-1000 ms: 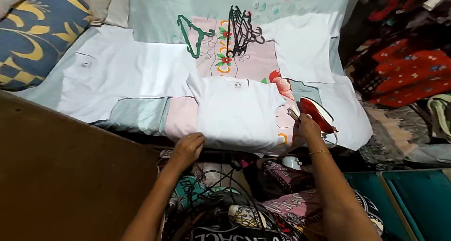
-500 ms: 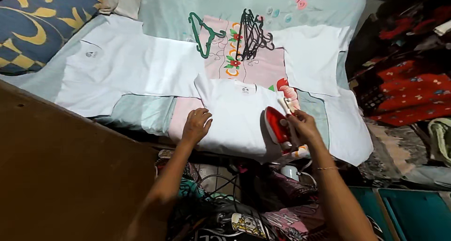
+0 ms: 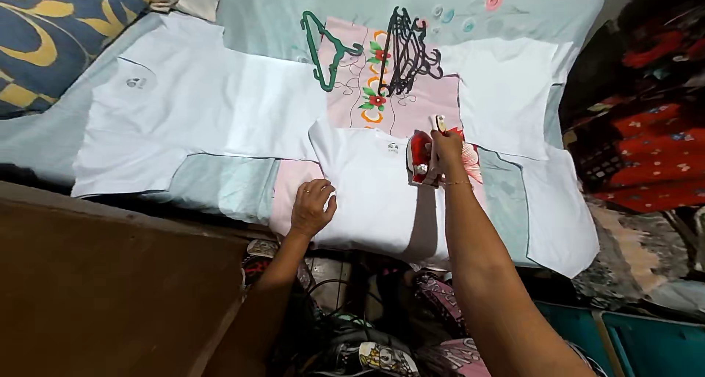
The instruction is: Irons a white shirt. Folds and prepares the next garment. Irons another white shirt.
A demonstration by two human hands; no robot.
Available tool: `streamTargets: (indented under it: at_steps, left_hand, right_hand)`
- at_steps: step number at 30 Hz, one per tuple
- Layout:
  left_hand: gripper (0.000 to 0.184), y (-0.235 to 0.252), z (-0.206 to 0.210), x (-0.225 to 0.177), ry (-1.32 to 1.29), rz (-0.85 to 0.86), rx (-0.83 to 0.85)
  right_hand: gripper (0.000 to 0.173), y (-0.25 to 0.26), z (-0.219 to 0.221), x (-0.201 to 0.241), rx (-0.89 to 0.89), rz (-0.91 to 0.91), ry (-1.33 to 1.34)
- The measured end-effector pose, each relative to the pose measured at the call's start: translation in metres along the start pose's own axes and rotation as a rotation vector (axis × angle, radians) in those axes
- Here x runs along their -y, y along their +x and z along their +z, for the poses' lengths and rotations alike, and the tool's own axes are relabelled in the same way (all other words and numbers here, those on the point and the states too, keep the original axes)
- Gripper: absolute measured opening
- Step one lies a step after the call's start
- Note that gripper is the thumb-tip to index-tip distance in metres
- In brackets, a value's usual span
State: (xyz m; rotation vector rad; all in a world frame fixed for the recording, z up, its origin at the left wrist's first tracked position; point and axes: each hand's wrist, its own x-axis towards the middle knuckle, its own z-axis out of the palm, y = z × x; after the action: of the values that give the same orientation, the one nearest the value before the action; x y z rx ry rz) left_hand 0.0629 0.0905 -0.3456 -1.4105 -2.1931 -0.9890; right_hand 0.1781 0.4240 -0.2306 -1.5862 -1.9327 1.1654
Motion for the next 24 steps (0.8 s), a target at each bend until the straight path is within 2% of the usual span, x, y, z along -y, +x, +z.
streamTargets:
  at_steps: [2,5,7,11,14,18,21,24]
  left_hand:
    - [0.025,0.001,0.0,0.0,0.003,0.002,0.0]
    - [0.025,0.001,-0.001,-0.001,0.013,0.004,0.003]
    - [0.025,0.002,-0.004,-0.003,-0.007,-0.003,0.031]
    - [0.024,0.003,-0.006,-0.005,-0.014,-0.005,0.035]
    - [0.024,0.003,-0.004,-0.004,0.001,0.006,0.02]
    - [0.024,0.002,-0.004,-0.003,0.01,0.008,0.01]
    - [0.024,0.001,-0.001,-0.003,0.023,0.008,-0.003]
    - [0.025,0.001,0.0,-0.002,0.033,0.005,-0.004]
  right_hand:
    - [0.042,-0.003,-0.002,0.003,0.014,-0.003,-0.019]
    - [0.046,-0.053,-0.021,-0.008,0.092,-0.026,-0.04]
    - [0.041,-0.081,-0.033,-0.023,0.109,-0.025,-0.066]
    - [0.038,-0.16,-0.054,-0.052,0.066,0.013,-0.107]
    - [0.038,-0.184,-0.052,-0.059,-0.001,0.027,-0.046]
    - [0.033,-0.154,-0.044,-0.046,-0.004,0.023,-0.025]
    - [0.031,-0.106,-0.031,-0.033,-0.01,-0.021,-0.032]
    - [0.038,-0.055,-0.017,-0.012,0.002,-0.042,-0.057]
